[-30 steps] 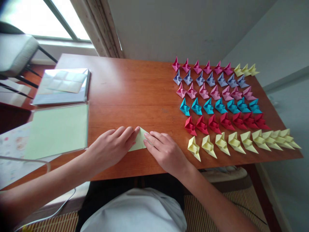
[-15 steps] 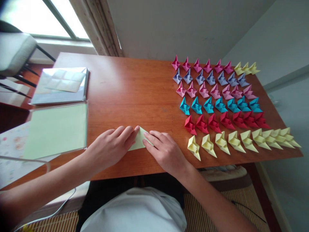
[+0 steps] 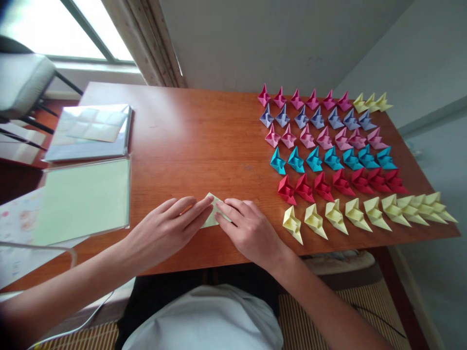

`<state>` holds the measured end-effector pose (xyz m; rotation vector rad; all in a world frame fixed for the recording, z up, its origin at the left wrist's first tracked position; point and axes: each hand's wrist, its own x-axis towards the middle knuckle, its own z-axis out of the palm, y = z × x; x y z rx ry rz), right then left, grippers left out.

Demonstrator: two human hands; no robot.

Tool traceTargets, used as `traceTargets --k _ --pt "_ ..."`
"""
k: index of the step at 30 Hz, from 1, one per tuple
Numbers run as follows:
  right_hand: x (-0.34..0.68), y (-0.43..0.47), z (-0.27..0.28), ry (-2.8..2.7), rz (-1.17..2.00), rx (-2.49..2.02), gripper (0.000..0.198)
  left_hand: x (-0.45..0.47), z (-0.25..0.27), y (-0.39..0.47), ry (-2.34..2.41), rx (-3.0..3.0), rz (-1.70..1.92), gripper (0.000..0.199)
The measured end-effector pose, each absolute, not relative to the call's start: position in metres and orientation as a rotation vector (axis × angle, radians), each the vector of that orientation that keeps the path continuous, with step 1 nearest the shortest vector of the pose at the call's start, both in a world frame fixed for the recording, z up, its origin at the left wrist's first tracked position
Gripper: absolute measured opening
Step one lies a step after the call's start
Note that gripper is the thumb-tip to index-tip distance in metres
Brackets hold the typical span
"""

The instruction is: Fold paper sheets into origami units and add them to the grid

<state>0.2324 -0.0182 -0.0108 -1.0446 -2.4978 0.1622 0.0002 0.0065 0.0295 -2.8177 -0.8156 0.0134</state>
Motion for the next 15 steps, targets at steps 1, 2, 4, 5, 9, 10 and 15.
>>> traceTargets --k 1,2,4,5,9,10,15 --pt "0.2325 -0.0182 -0.0109 -2.497 0.166 -1.043 0.027 0.0001 0.0291 0.0062 -0.821 -2.826 0.022 0.039" --pt "0.2326 -0.0182 -0.011 -2.497 0.169 -1.041 0.027 0.0001 0.0287 0.0061 -0.826 -2.834 0.038 0.041" --pt "0.2327 -0.0185 -0.0114 -2.495 0.173 -1.043 0.027 0.0001 0.0276 0.0063 -0.838 -2.85 0.079 0.043" --pt "0.2326 -0.0186 -0.0116 -2.494 0.171 -1.045 0.027 0.0 0.027 0.0066 -0.844 -2.855 0.092 0.044" --pt "0.2326 -0.0195 -0.0126 -2.485 0.156 -1.046 0.027 -0.001 0.0242 0.0074 -0.852 -2.862 0.089 0.044" --pt "0.2327 -0.0197 -0.0129 -2.483 0.15 -1.042 0.027 -0.0013 0.0235 0.0075 -0.848 -2.861 0.08 0.044" --pt "0.234 -0.0194 -0.0138 -2.478 0.14 -1.025 0.027 -0.0029 0.0216 0.0072 -0.848 -2.859 0.07 0.043"
